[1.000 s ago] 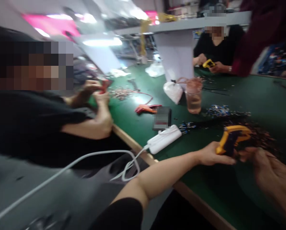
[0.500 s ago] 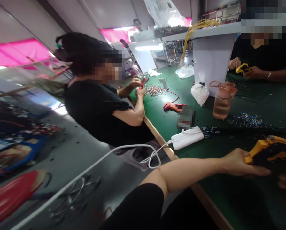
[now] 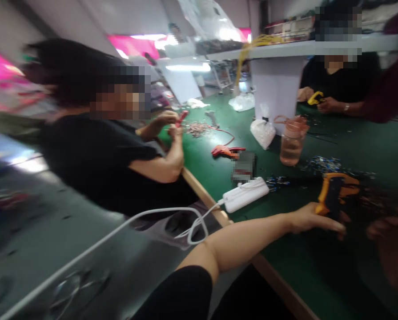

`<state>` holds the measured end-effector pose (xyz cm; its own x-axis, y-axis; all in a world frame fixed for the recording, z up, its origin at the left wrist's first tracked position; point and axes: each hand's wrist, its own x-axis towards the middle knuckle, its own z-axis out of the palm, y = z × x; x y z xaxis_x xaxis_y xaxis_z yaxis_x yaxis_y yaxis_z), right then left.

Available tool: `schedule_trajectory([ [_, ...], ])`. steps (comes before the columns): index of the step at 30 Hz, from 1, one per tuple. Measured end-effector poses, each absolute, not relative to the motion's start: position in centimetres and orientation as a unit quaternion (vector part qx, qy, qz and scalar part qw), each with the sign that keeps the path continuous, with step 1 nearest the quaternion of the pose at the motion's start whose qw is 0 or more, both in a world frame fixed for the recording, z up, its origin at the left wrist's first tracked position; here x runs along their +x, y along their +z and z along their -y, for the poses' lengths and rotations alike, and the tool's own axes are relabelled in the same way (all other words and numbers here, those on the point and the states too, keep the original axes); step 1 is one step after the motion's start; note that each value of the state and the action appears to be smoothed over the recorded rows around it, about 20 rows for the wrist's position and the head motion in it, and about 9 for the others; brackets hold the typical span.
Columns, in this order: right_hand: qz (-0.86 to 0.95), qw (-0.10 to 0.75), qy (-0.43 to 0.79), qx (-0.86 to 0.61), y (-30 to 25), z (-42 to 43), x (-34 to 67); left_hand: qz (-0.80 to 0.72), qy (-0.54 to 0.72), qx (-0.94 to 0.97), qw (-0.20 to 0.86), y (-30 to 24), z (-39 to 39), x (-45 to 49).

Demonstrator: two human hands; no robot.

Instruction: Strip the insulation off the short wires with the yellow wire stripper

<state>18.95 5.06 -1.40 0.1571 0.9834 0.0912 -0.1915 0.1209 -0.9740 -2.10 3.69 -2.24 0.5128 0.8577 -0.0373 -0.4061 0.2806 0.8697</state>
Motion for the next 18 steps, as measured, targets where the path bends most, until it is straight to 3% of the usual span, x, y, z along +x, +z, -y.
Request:
schedule_trajectory([
  [5,0.421,0.628,0.528,-0.387,2.6,-4.2,16.5,-0.251,0.427,0.391,0.776,-2.0,-3.5,-2.2],
  [18,0.443,0.62,0.535,-0.365,2.1,-4.5,17.0,-0.235,0.33,0.462,0.789,-1.1,-2.5,-2.3],
])
